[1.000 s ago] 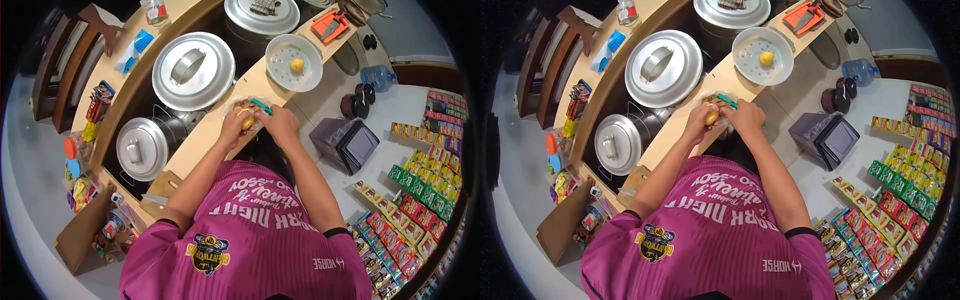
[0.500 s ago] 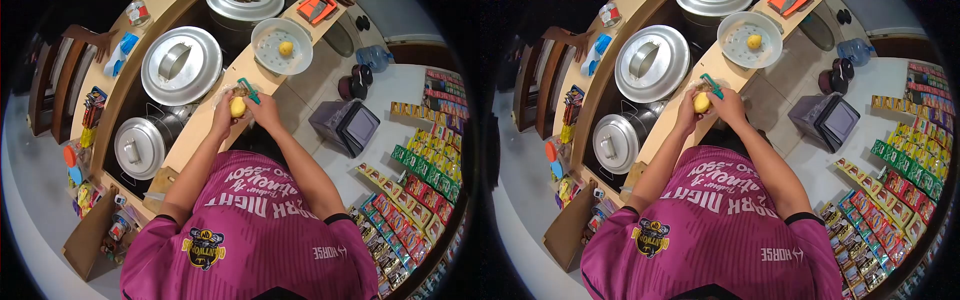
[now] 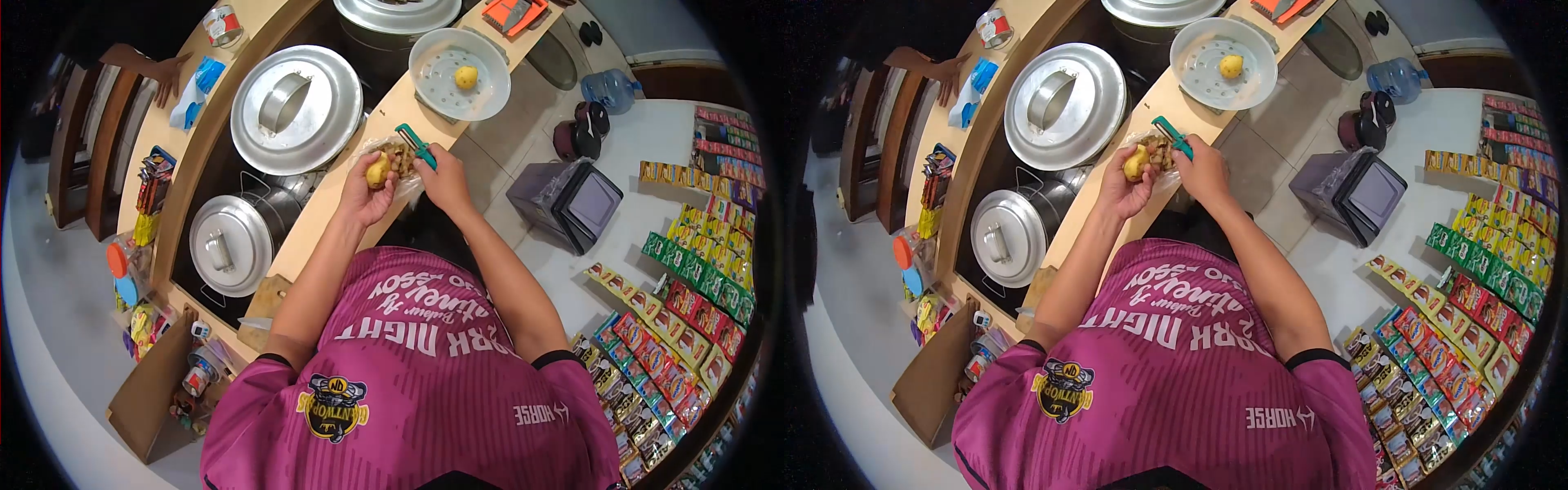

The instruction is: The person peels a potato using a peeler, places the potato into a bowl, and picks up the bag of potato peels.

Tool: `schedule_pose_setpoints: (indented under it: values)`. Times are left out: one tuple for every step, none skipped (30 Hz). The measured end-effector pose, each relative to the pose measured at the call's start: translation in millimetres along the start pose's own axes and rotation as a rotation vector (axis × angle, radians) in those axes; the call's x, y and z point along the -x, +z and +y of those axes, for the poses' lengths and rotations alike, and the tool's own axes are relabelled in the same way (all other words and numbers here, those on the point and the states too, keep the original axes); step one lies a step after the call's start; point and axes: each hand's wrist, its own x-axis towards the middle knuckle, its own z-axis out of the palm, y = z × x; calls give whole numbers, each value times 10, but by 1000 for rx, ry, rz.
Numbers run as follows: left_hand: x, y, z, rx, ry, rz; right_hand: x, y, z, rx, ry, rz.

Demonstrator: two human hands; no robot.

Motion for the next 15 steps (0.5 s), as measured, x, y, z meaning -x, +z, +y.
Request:
schedule_pose_setpoints:
  values:
    - [13,12,-13,-58,18,34,12,-10,8,10,-28,17]
    - [24,26,-25,-116,36,68,23,-19,14,21,-55,34]
    - [27,20,-24,-117,34,69,25,-27,11,21,-54,35]
    - [34,11,-20,-163,30,30,21,-33,7,40,-54,23]
    - [41,0,-20,-207,27,-9,17,-37,3,59,-55,10]
    - [62,41,-29,-207,26,-7,11,-39,-12,58,-54,8]
    - [77,83,-45,-290,70,85,10,-38,-24,87,-76,1]
    - [94,120,-62,-371,112,177,17,-35,-34,116,-98,-8]
    - [98,136,-74,-368,110,180,30,-46,-77,117,-95,-11]
    - [93,150,-81,-354,106,165,40,-57,-120,120,-78,-15]
    - [78,158,-85,-339,103,149,48,-73,-163,123,-63,-19]
    - [48,135,-90,-333,101,152,65,-83,-188,127,-61,-24]
    - [15,112,-97,-345,115,120,88,-93,-205,95,-88,-8]
    - [-15,86,-108,-355,129,88,113,-109,-217,64,-114,9]
    - [-18,96,-124,-348,126,90,154,-132,-225,69,-111,3]
